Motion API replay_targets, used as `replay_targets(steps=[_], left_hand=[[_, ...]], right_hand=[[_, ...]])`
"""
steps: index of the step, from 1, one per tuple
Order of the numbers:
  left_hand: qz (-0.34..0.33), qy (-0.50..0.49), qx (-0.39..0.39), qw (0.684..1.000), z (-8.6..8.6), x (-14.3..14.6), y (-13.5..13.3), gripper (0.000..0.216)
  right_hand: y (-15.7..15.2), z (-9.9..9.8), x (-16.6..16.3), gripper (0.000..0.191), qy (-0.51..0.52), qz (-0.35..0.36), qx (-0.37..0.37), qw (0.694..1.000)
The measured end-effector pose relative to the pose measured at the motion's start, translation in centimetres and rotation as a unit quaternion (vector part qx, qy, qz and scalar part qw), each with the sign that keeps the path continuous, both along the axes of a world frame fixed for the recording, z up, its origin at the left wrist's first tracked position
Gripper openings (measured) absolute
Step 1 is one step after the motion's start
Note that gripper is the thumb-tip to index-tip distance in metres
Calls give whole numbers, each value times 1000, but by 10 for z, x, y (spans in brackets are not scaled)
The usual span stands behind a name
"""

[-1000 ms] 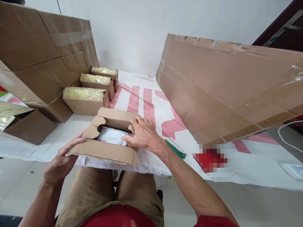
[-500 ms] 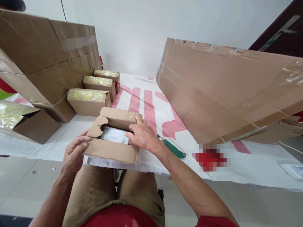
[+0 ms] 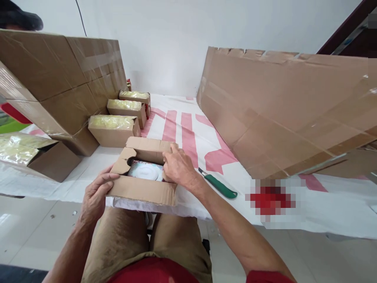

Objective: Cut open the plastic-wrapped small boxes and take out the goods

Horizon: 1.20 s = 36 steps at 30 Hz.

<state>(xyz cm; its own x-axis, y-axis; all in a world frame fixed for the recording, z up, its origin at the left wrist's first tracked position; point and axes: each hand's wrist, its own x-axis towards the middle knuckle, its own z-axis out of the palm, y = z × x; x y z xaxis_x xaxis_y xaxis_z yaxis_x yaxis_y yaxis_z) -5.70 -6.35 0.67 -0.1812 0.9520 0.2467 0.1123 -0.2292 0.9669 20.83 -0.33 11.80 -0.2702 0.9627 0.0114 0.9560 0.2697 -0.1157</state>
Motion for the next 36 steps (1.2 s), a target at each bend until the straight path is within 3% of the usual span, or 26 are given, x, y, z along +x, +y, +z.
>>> replay_targets(steps=[5,9,13,17,20,25,28,32,34,36], left_hand=[[-67,35,-41,996,23,-23,5,28],[-71,22,-75,994,32,-34,12,45],[-46,-13,-127,991,23,-25,13,70],[-27,-93,-184,978,9,-8,5,81],[-13,-142,-185,972,5,5,2,77],[-13,-116,-151,981,5,36,15,70],[-56,-72,-129,987,3,58,27,69],[-105,-18,-142,984,4,65,34,78],[-89,35,-130,987,11,56,37,88],[-70,132,-63,987,26,45,44,86]], right_hand=[[6,0,41,27,235,-49,29,970],[-3,-20,70,32,382,-90,-7,920],[-18,-44,84,30,495,-108,-61,860],[-26,-56,83,48,605,-121,-168,769],[-25,-60,79,60,635,-108,-171,745],[-9,-66,92,58,617,-98,-94,775],[2,-67,112,50,558,-113,-30,822],[-2,-58,130,41,338,-131,122,924],[-8,-47,128,37,209,-114,190,952],[-14,-35,118,34,118,-51,198,972]])
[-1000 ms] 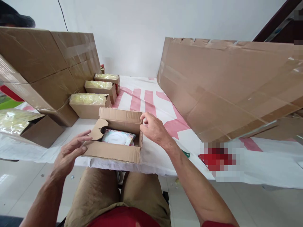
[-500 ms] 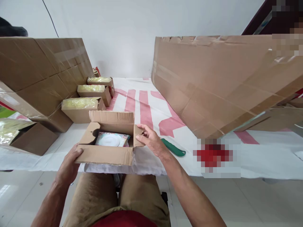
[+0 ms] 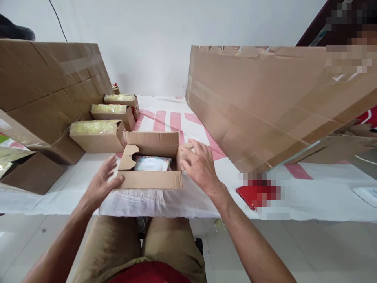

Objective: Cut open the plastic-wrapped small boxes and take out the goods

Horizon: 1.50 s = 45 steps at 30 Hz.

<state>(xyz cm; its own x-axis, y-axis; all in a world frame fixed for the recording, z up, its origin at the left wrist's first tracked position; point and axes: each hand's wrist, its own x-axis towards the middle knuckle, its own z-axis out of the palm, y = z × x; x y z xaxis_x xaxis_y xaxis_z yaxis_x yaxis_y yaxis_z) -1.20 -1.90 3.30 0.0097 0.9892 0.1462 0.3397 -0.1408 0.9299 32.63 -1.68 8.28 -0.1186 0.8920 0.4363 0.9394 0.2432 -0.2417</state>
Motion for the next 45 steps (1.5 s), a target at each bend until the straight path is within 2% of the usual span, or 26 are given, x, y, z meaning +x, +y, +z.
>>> replay_targets(steps=[1,3,6,7,9,10,12,16,19,22,26,28,30,34,38,41,45], left_hand=[[-14,54,53,997,11,-3,5,78],[-87,153,146,973,37,1,20,56],[-253,283,190,906,69,29,45,46],[-296,337,185,874,75,41,53,48],[-332,439,173,817,78,65,65,44],[-329,476,170,798,77,74,69,38],[-304,513,176,784,73,81,72,27],[-207,516,235,797,74,55,64,18],[-135,457,241,845,75,23,48,32],[-121,388,194,893,56,6,30,48],[-64,326,191,924,11,12,9,55],[-34,300,188,935,-5,18,4,61],[-14,283,183,941,-12,22,2,68],[-1,284,180,942,-10,24,4,84],[7,285,181,941,-8,27,4,96],[8,273,185,944,-9,29,6,100],[7,249,173,953,-4,25,9,101]], right_hand=[[-1,7,-7,33,-39,37,-15,998],[1,21,-21,31,-101,107,-67,987],[10,43,-44,29,-192,141,-161,958],[13,50,-51,28,-228,137,-190,945],[20,61,-62,28,-290,123,-238,919],[24,65,-67,29,-308,119,-257,908],[32,68,-74,32,-310,127,-285,898],[49,60,-82,39,-258,203,-304,894],[57,50,-88,48,-233,235,-302,894],[59,38,-95,38,-216,211,-303,904],[64,23,-97,29,-172,174,-309,919],[70,16,-94,28,-137,166,-316,924],[77,11,-89,20,-96,163,-325,927],[83,7,-83,6,-13,173,-318,932],[75,17,-80,4,54,183,-283,940],[70,36,-71,5,124,187,-253,941],[62,74,-53,18,279,231,-226,904]])
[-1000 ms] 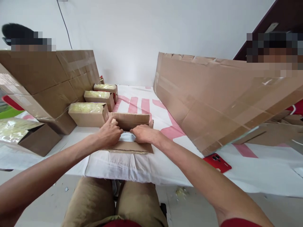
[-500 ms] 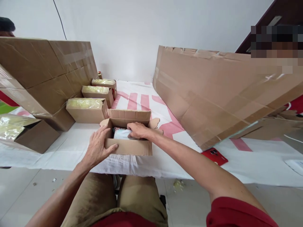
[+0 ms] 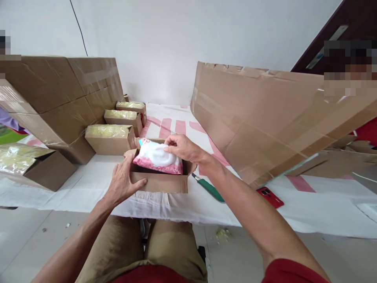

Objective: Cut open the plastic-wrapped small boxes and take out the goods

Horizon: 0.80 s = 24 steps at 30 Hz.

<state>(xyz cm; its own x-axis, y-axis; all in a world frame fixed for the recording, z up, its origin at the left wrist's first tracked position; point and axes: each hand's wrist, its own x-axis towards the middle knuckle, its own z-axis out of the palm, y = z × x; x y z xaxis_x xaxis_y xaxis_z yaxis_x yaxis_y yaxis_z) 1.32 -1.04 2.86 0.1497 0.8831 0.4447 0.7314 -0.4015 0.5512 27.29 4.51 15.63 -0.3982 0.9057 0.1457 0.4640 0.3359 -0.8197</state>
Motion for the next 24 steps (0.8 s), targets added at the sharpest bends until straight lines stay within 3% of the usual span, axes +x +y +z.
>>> replay_targets(steps=[5,9,11,15,18,21,24], left_hand=[[3,-96,67,993,36,-19,-9,107],[-113,-223,40,968,67,-32,-30,121],[-144,-274,7,951,72,-34,-40,129],[-97,-371,2,924,68,-35,-53,134],[-93,-495,21,864,71,-36,-57,126],[-107,-612,25,783,86,-44,-59,109],[-112,-651,45,750,102,-55,-59,95]], right_hand=[[-26,54,6,30,83,29,-22,996],[-49,77,-14,26,88,89,-34,992],[-54,79,-31,24,81,132,-31,988],[-52,77,-65,22,81,165,-17,983],[-49,79,-79,28,116,137,33,983],[-54,76,-77,52,149,122,74,978],[-67,58,-74,94,122,140,56,981]])
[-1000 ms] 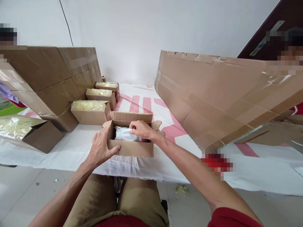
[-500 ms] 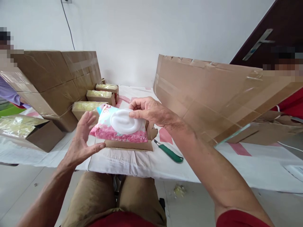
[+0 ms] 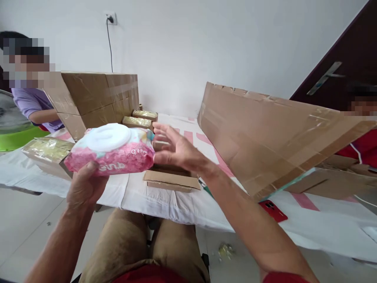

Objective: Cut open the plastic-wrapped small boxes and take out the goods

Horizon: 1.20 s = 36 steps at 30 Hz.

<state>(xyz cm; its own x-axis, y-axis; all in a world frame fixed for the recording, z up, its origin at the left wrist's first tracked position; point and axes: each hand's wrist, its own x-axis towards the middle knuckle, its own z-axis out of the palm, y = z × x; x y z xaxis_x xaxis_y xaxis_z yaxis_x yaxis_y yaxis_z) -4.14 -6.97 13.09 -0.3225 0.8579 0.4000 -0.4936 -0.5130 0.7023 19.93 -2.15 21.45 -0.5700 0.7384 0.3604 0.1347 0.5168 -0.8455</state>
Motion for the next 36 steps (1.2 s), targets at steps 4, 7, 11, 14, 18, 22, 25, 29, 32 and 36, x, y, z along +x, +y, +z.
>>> replay_targets(steps=[4,7,11,14,18,22,25,29,32,36], left_hand=[[-29,20,10,999,16,-5,11,85],[-64,58,23,996,37,-5,33,79],[-100,89,54,990,82,-6,66,65],[-113,106,68,986,111,-10,77,52],[-99,144,54,983,117,-25,69,46],[-81,169,2,982,82,-55,44,61],[-77,176,-57,980,43,-85,22,77],[-87,151,-168,970,-20,-124,4,92],[-95,127,-247,956,-71,-144,8,96],[-82,127,-288,946,-125,-149,40,99]], right_hand=[[-14,-25,-17,107,9,-62,36,997],[-12,-21,-32,96,103,-102,60,988],[2,12,-35,81,166,-128,102,972],[11,34,-35,68,173,-146,140,964],[14,32,-47,64,191,-143,144,960],[1,-8,-76,75,213,-104,82,968],[-16,-55,-106,89,229,-76,10,971],[-33,-133,-147,99,201,-107,-49,972],[-26,-191,-169,99,170,-140,-87,972],[12,-251,-180,94,136,-177,-91,970]])
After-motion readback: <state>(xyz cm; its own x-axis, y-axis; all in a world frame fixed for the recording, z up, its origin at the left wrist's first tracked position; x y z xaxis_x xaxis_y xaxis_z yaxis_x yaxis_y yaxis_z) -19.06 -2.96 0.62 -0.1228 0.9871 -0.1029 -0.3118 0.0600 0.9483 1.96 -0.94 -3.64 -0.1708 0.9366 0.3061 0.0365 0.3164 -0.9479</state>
